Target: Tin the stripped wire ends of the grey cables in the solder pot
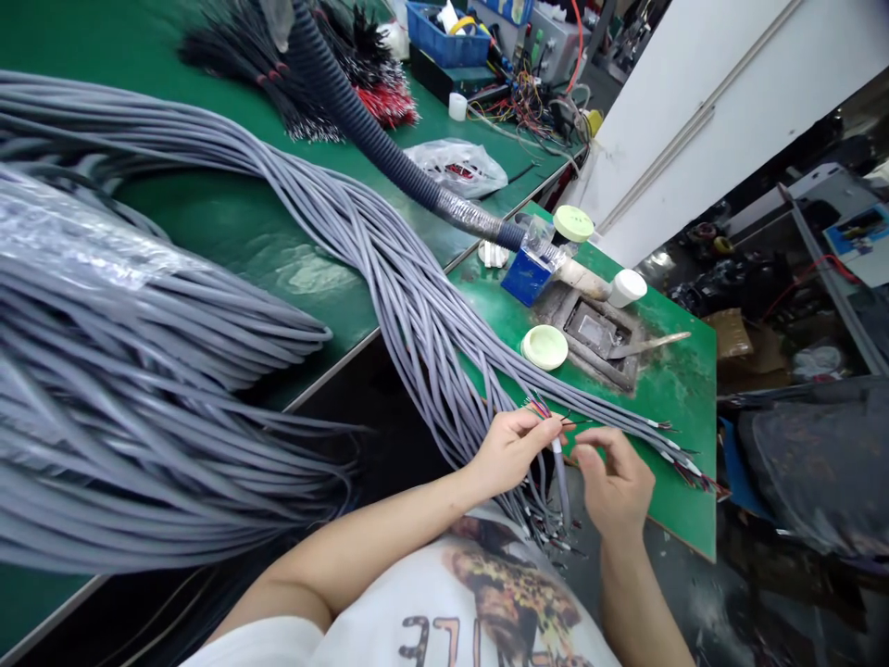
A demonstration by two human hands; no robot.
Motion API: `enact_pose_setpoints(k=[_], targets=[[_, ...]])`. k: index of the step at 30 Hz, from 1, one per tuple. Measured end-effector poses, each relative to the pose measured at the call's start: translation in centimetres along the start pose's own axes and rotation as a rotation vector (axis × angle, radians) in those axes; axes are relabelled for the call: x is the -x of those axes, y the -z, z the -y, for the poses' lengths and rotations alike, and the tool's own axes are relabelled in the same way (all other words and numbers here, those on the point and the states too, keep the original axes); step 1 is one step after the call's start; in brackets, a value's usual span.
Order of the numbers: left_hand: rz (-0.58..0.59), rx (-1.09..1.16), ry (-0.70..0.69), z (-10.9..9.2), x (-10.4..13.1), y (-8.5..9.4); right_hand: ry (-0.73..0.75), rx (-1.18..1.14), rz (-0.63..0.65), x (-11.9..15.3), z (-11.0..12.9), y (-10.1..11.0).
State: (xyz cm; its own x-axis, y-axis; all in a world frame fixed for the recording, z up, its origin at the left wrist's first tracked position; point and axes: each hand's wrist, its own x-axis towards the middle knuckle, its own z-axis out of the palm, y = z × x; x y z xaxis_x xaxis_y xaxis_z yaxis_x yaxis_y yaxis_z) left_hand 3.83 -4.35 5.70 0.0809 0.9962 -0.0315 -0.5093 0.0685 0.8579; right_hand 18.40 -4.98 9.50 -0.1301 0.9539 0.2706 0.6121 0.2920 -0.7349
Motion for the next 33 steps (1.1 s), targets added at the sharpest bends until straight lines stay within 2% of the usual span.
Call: enact_pose_setpoints(k=[3, 6, 11, 14, 17, 19, 21, 23, 27, 30, 33], targets=[[0.028, -0.030, -0.031, 0.1, 0.1, 0.3, 0.040, 0.097, 0.174, 0.8, 0.1, 0.0], [0.073, 0.001, -0.046, 0.3, 0.1, 0.6, 0.007, 0.088, 0.272, 0.9, 0.6, -0.2], [0.264, 0.198, 0.099, 0.8, -0.2, 1.6, -0.207, -0.216, 0.431, 0.7, 0.4, 0.1], [0.320, 0.320, 0.178, 1.1, -0.6, 1.9, -0.291, -0.424, 0.501, 0.6, -0.3, 0.1], [0.304, 0.421, 0.247, 1.1, -0.9, 1.5, -0.366, -0.619, 0.557, 0.6, -1.0, -0.3], [0.210, 0.422, 0.234, 1.1, -1.0, 1.1, -0.402, -0.716, 0.548, 0.6, -1.5, -0.8], [0.081, 0.329, 0.139, 1.1, -1.2, 0.9, -0.405, -0.750, 0.499, 0.7, -1.9, -1.2], [-0.019, 0.150, -0.015, 1.1, -1.2, 0.8, -0.380, -0.694, 0.427, 0.8, -2.2, -1.5], [-0.112, -0.324, -0.441, 0.8, -0.7, 0.8, -0.339, -0.523, 0.289, 1.9, -2.3, -1.9], [-0.061, -0.595, -0.709, 0.6, -0.4, 0.3, -0.400, -0.605, 0.203, 3.8, -1.7, -1.7], [0.135, -0.749, -0.718, 0.6, -0.8, -0.4, -0.525, -0.835, 0.062, 6.3, -1.0, -0.4]])
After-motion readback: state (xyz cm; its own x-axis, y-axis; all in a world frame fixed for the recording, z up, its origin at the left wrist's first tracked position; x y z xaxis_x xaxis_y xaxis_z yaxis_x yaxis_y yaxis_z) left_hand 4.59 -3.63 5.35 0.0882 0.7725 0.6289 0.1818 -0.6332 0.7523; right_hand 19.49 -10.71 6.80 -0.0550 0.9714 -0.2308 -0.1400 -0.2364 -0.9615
